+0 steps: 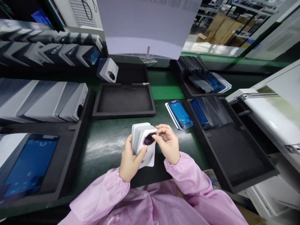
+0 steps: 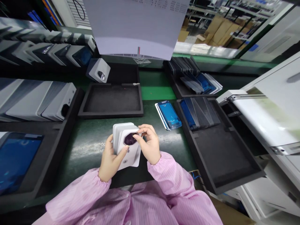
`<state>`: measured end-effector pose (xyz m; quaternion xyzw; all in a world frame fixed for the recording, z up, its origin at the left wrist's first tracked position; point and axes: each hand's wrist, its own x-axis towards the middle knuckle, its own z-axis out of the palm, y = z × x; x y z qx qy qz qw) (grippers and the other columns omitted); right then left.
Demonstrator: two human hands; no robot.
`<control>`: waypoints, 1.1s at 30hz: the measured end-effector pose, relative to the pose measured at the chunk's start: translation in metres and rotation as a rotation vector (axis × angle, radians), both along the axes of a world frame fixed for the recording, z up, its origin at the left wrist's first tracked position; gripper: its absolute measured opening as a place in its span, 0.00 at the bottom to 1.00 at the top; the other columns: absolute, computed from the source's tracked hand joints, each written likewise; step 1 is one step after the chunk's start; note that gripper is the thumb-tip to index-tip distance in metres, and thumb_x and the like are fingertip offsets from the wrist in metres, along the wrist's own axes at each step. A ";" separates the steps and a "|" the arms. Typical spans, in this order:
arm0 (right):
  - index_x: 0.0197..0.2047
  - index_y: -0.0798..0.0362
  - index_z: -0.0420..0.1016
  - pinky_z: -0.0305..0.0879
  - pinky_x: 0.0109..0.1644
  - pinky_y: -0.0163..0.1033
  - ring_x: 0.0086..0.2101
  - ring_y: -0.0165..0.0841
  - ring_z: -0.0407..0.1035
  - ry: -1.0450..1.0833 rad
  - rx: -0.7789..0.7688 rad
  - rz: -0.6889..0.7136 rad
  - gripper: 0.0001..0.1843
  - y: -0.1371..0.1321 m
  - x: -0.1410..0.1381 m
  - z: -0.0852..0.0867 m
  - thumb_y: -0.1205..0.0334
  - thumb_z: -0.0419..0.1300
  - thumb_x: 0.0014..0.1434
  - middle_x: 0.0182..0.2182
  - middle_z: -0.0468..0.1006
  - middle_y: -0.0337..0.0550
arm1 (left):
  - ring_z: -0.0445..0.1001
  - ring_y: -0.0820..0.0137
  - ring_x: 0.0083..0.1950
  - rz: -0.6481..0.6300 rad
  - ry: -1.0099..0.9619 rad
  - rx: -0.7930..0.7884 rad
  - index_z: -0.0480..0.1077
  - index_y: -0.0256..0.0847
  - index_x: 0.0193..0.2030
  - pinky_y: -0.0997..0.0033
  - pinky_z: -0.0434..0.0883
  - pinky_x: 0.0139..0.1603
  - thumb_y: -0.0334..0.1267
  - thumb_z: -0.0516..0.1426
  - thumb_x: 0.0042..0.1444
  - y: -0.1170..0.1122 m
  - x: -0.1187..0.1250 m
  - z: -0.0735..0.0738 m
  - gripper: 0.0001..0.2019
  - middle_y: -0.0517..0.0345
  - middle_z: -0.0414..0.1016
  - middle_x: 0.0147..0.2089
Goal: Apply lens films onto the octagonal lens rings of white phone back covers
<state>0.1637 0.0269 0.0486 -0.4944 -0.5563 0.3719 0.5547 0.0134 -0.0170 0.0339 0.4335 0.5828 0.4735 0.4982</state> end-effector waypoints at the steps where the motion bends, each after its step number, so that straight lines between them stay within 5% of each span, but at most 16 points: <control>1: 0.33 0.51 0.72 0.69 0.39 0.40 0.37 0.32 0.69 -0.003 0.005 0.001 0.05 0.000 0.000 0.000 0.64 0.65 0.52 0.42 0.71 0.45 | 0.75 0.59 0.42 -0.004 0.011 0.003 0.58 0.42 0.61 0.64 0.71 0.40 0.41 0.63 0.49 0.000 0.000 0.000 0.33 0.51 0.74 0.44; 17: 0.31 0.50 0.72 0.68 0.50 0.48 0.47 0.39 0.68 -0.180 0.100 0.054 0.03 0.000 0.006 0.004 0.65 0.62 0.55 0.43 0.71 0.47 | 0.74 0.57 0.48 -0.038 0.067 0.020 0.56 0.43 0.61 0.61 0.70 0.47 0.42 0.62 0.51 -0.002 -0.001 0.000 0.31 0.50 0.73 0.47; 22: 0.31 0.47 0.73 0.62 0.56 0.56 0.54 0.44 0.63 -0.452 0.333 -0.050 0.06 -0.004 0.003 0.002 0.69 0.60 0.56 0.44 0.73 0.46 | 0.72 0.61 0.52 -0.055 -0.137 -0.016 0.56 0.44 0.59 0.62 0.70 0.50 0.43 0.61 0.53 0.003 0.001 -0.002 0.28 0.50 0.70 0.53; 27: 0.34 0.42 0.74 0.63 0.51 0.56 0.42 0.40 0.74 -0.554 0.537 0.180 0.13 -0.005 0.000 -0.005 0.73 0.59 0.54 0.32 0.80 0.36 | 0.73 0.65 0.46 -0.046 -0.359 -0.134 0.57 0.43 0.56 0.66 0.72 0.44 0.43 0.60 0.53 0.010 0.001 -0.002 0.25 0.52 0.71 0.49; 33: 0.41 0.43 0.72 0.73 0.43 0.49 0.38 0.35 0.78 -0.507 0.701 0.293 0.17 -0.007 -0.002 -0.005 0.76 0.59 0.54 0.35 0.82 0.38 | 0.74 0.65 0.46 -0.008 -0.369 -0.164 0.58 0.42 0.55 0.67 0.71 0.44 0.43 0.61 0.53 0.014 -0.002 0.002 0.25 0.53 0.73 0.48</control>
